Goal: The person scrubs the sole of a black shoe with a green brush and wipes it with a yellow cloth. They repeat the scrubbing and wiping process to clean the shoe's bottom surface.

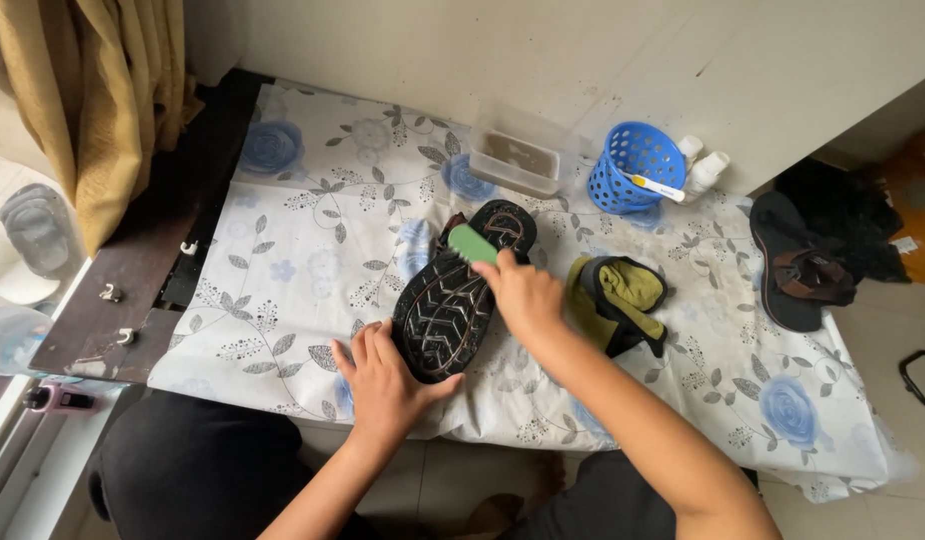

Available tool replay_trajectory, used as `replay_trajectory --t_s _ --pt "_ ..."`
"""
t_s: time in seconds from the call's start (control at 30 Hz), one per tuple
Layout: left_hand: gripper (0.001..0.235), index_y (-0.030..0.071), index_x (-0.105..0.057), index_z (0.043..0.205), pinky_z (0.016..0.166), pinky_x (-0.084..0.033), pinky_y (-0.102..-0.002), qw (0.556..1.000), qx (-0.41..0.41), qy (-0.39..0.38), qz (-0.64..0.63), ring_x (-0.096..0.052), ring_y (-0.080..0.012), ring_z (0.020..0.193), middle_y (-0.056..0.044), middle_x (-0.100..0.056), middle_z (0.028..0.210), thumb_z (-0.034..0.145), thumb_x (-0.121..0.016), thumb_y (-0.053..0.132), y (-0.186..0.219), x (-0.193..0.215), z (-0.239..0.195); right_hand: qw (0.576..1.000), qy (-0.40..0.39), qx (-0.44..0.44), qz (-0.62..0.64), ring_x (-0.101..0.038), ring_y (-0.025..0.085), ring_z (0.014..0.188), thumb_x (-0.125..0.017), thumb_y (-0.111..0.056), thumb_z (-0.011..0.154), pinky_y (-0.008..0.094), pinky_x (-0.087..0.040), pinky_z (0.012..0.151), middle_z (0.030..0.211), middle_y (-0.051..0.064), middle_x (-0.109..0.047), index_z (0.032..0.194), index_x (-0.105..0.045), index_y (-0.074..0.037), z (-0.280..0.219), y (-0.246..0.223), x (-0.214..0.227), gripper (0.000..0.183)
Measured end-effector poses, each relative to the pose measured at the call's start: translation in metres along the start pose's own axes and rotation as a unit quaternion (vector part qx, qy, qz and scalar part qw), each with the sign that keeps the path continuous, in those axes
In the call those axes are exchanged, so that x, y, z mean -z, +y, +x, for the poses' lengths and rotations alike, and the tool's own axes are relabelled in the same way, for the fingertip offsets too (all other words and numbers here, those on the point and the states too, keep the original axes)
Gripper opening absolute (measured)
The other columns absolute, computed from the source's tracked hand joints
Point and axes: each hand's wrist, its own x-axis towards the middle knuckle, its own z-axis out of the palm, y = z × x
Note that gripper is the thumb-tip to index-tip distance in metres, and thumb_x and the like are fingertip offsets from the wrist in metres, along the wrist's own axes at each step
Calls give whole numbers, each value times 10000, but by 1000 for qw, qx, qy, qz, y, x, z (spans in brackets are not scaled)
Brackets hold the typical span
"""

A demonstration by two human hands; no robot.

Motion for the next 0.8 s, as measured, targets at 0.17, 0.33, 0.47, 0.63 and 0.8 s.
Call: replay_trajectory --t_s 0.17,0.33,0.47,0.63,0.8 --pt "1097 -10 -397 1160 967 -177 -632 1000 3 -7 8 -404 -296 1116 -105 -465 1036 355 -800 618 -9 -12 -5 991 -74 90 63 -640 354 522 -340 -598 857 443 -510 483 521 131 -587 834 -487 -165 -80 -42 25 457" --pt "1056 -26 -405 1155 935 -205 -646 1000 0 -8 -8 -421 -315 1087 -125 -476 1018 390 -799 586 -2 1 0 993 -1 119 1 -625 275 448 -402 -627 814 379 -505 433 482 56 -552 787 -500 -208 -66 -21 15 431" --pt "1054 -37 -406 1157 928 -202 -654 1000 -2 -3 -8 -412 -325 1095 -137 -476 1026 394 -794 577 3 3 3 996 28 90 -8 -619 295 446 -382 -615 837 398 -502 436 476 67 -552 797 -487 -180 -64 -22 20 449" --pt "1257 -43 -359 1206 951 -72 -719 998 -21 -58 34 -341 -319 1183 -132 -442 1071 210 -840 553 -4 0 2 986 45 162 -7 -594 250 377 -429 -614 807 346 -491 386 455 36 -521 701 -474 -214 -111 -27 23 417" --pt "1118 -70 -379 1181 939 -116 -692 998 -13 -59 4 -353 -338 1165 -146 -454 1037 350 -847 514 9 15 9 987 116 68 -91 -580 231 380 -401 -643 817 342 -480 389 444 2 -493 706 -456 -219 -60 7 17 442"
